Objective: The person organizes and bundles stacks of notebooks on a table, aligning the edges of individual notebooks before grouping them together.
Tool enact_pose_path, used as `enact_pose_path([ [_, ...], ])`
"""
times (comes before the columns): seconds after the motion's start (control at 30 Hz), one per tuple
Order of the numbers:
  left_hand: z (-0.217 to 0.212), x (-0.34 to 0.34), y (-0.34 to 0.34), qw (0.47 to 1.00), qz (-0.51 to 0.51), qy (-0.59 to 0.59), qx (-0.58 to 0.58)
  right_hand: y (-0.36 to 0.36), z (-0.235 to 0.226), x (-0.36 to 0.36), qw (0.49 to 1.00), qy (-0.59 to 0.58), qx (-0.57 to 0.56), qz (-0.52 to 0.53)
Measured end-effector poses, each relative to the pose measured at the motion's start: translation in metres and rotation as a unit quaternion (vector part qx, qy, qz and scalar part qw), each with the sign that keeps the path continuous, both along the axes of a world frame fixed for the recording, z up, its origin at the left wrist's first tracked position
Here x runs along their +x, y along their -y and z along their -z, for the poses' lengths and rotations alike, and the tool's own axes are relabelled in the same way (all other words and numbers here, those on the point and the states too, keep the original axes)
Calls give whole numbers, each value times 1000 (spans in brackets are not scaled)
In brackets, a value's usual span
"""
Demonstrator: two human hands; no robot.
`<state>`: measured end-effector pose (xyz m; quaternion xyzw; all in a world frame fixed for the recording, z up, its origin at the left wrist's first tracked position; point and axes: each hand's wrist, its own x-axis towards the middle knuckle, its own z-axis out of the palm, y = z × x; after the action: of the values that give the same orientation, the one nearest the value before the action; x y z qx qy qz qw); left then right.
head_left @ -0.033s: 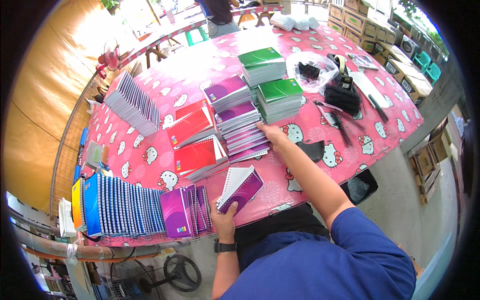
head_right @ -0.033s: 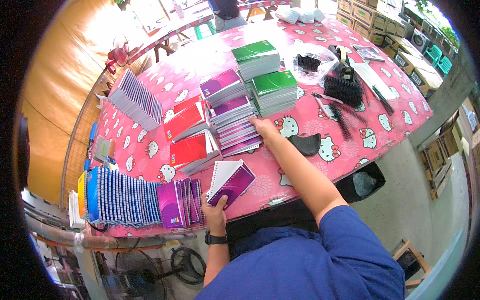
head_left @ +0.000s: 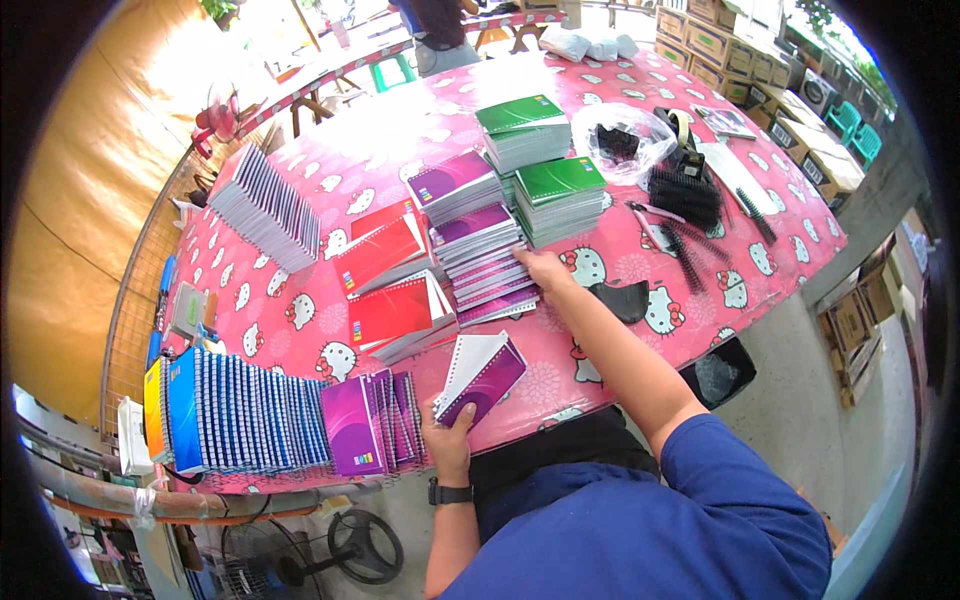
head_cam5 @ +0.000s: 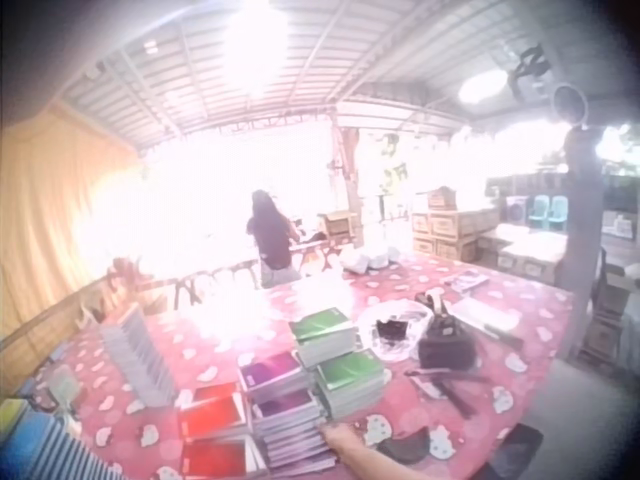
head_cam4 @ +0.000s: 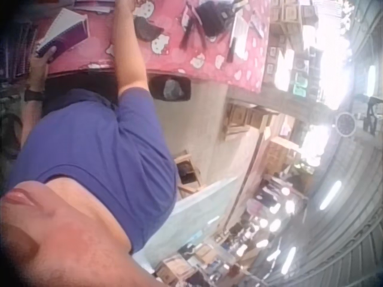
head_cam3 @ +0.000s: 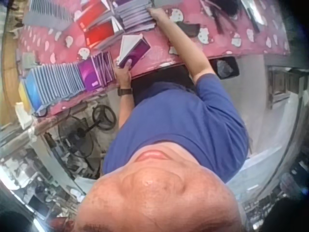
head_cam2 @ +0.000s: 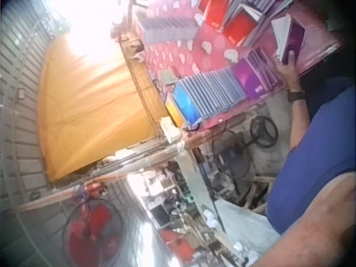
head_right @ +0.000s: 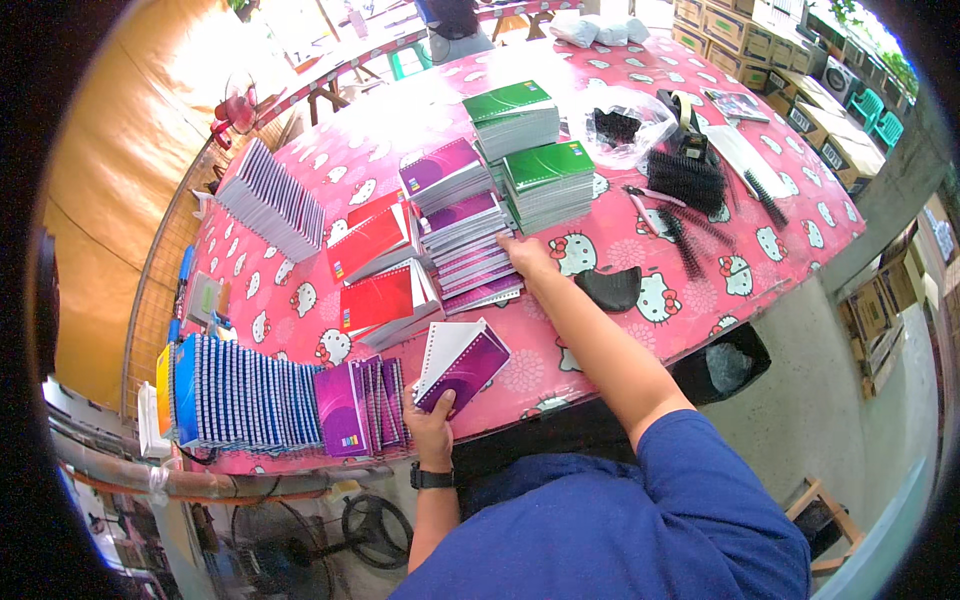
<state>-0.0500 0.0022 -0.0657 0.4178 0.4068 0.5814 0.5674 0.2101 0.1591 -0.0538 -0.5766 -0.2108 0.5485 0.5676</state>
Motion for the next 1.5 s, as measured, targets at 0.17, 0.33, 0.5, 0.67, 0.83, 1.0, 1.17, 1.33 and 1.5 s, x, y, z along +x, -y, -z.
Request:
enact_pose_path([
  [0.17, 3, 3, -2, 1000, -6, 8, -2, 10, 15, 8, 992, 113, -8, 57],
  [0.33, -3, 0, 2, 999, -46, 4, -6, 78, -23, 28, 995, 91, 22, 25],
  [0.5, -6, 1, -5, 998, -32, 36, -37, 120, -80, 58, 972, 144, 184, -9],
  [0.67, -26, -11, -21, 998, -30, -49, -23, 138, -196, 23, 708, 566, 286, -309],
  [0.83, -7, -8, -31, 999, 33, -20, 4, 143, -174, -88, 270, 769, 334, -473],
  [1.0, 9, -11, 0, 982, 85, 168, 33, 142, -80, -130, 248, 751, 476, -384],
  [1.17, -14, 6, 1, 988, 127, 78, 33, 146, -57, -78, 409, 730, 481, -261],
  [1.33, -15, 36, -5, 996, -20, -67, 50, 143, -23, -46, 791, 511, 314, -124],
  [1.5, -36, 14, -23, 950, 135, -237, 150, 137, -6, -10, 931, 156, 213, -250],
])
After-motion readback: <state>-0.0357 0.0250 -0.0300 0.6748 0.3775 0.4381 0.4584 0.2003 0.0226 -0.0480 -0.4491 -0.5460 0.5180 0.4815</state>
